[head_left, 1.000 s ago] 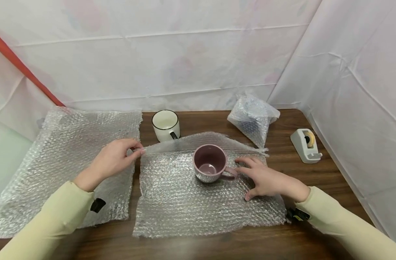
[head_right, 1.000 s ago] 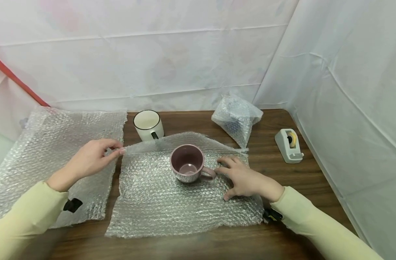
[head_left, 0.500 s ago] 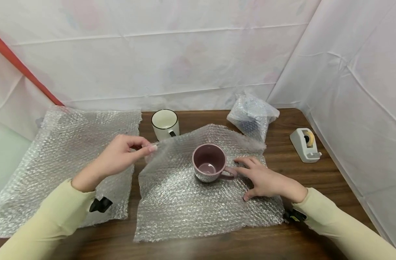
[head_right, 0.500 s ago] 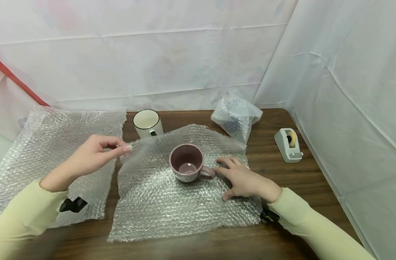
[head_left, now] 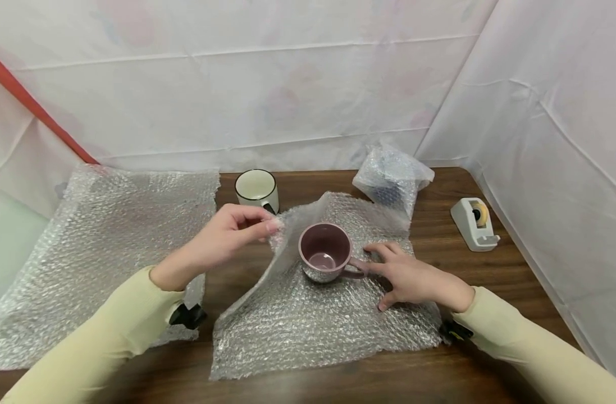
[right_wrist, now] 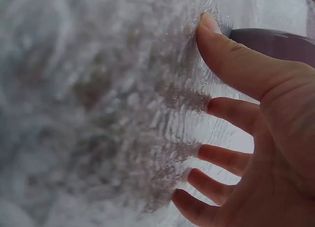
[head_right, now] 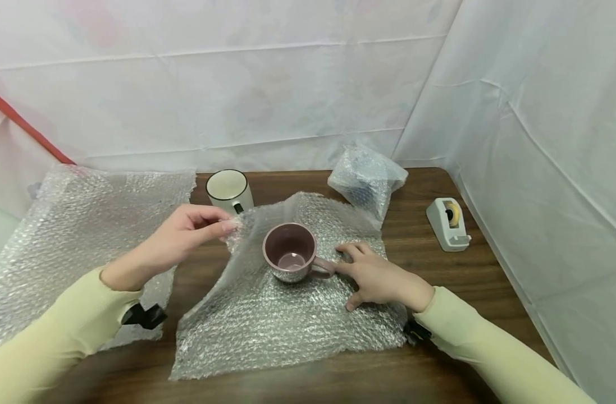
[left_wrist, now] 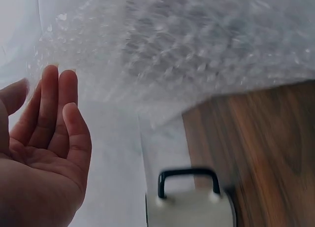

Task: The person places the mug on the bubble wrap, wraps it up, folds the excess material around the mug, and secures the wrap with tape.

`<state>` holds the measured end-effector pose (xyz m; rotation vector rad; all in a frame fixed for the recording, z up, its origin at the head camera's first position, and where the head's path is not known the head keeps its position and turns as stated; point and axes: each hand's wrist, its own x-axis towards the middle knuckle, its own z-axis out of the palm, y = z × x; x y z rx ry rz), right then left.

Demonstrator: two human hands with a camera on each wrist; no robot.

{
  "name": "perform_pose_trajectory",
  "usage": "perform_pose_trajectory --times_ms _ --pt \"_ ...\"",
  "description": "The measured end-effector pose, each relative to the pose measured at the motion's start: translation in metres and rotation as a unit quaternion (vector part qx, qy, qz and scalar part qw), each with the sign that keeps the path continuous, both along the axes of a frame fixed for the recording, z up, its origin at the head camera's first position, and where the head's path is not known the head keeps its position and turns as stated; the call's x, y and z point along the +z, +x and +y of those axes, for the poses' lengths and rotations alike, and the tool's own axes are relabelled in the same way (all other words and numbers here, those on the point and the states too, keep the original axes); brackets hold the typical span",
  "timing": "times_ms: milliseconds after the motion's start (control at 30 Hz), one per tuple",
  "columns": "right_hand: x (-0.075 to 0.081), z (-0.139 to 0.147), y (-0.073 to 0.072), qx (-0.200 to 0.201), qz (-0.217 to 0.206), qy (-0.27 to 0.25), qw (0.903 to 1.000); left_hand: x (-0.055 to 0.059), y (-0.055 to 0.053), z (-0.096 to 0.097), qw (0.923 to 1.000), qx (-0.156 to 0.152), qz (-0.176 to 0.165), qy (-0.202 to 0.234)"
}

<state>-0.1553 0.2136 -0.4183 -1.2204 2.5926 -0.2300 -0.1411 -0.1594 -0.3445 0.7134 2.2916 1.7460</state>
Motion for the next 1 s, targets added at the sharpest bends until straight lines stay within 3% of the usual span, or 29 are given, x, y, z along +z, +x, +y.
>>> perform_pose_trajectory --times_ms 267,500,567,633,700,833,1000 --pt "0.005 -0.006 -0.002 -0.001 -0.015 0.024 0.9996 -0.003 -0.005 0.031 0.9974 -0.069 0.005 0.02" --pt "0.008 -0.004 -0.007 -0.004 -0.044 0.007 0.999 -0.013 -0.007 0.054 0.9966 -0.073 -0.01 0.037" --pt "0.008 -0.003 -0.008 -0.004 -0.052 0.001 0.9986 -0.017 -0.007 0.059 0.9973 -0.068 0.016 0.022" --pt "0.008 -0.002 -0.009 -0.003 -0.058 -0.003 0.9983 -0.021 -0.008 0.063 0.9944 -0.074 0.075 -0.011" --pt "0.008 -0.001 -0.009 -0.004 -0.062 -0.005 0.998 -0.024 -0.01 0.065 0.9829 -0.091 0.152 -0.049" --pt "0.007 0.0 -0.009 -0.002 -0.057 -0.004 0.9984 -0.027 -0.013 0.063 0.94 -0.152 0.286 -0.108" --pt "0.007 -0.001 -0.009 0.003 -0.038 0.007 0.9993 -0.025 -0.015 0.052 0.887 -0.19 0.366 -0.208"
